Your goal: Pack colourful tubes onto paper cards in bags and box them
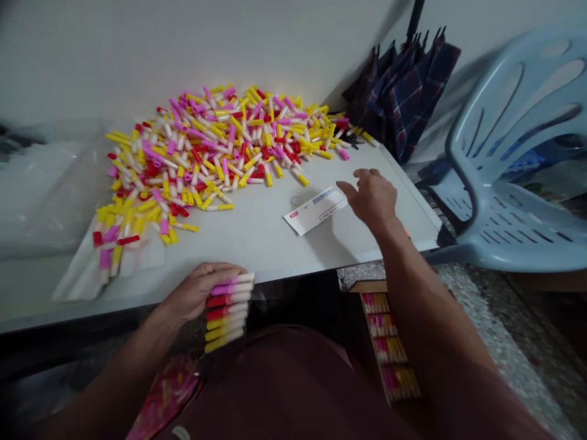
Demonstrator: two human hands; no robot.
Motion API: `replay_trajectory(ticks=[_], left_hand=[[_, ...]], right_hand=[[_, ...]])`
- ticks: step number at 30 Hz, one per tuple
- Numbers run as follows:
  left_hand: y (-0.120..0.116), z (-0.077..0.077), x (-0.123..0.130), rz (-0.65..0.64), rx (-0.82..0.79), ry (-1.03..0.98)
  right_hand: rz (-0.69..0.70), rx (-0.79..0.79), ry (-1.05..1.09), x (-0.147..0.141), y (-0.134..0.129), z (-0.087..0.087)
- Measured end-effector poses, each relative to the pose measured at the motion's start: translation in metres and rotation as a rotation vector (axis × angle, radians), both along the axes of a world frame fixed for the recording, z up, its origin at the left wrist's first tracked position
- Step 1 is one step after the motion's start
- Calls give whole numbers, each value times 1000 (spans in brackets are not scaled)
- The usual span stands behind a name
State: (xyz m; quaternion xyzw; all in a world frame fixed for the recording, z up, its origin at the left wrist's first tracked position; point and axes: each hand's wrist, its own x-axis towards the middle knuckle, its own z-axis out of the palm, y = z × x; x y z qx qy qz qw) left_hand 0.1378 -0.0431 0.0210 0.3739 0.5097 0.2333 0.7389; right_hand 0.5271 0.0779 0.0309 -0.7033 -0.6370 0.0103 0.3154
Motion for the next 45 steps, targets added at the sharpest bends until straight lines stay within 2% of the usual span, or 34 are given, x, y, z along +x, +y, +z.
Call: replay_trajectory(ticks=[1,2,4,5,6,7,9,11,18,23,26,32,36,40,42,45], left_hand=[[6,4,4,21,35,10],[11,7,9,37,64,15],[20,11,21,41,120,10],[23,12,29,33,153,5],[25,12,36,18,188,3],[27,11,43,-3,223,8],[28,7,56,-50,294,29],[27,2,67,-88,355,58],[27,-12,90,-86,457,121],[27,-14,98,-70,438,91],[24,-16,101,-60,432,75],[16,-24,101,-45,354,54],[13,-31,100,-16,305,60],[14,-37,100,-37,256,59],[15,-40,99,-57,245,47],[15,-42,99,-46,258,33]], right_hand=[[-1,40,78,-14,-14,1],[117,-14,197,-32,-30,1],[473,-338,533,-69,-66,-1],[601,-505,689,-86,-82,-4],[661,-582,809,-100,-95,-8],[672,-595,901,-110,-106,-12],[585,-543,1030,-119,-121,-19],[475,-471,1080,-116,-127,-24],[317,-212,903,-90,-141,-28],[311,-375,1155,-86,-149,-24],[287,-425,1197,-85,-151,-22],[248,-400,1142,-88,-156,-34],[231,-283,976,-96,-158,-42],[268,-167,784,-95,-157,-42],[317,-235,825,-91,-155,-41],[357,-386,1033,-86,-154,-43]])
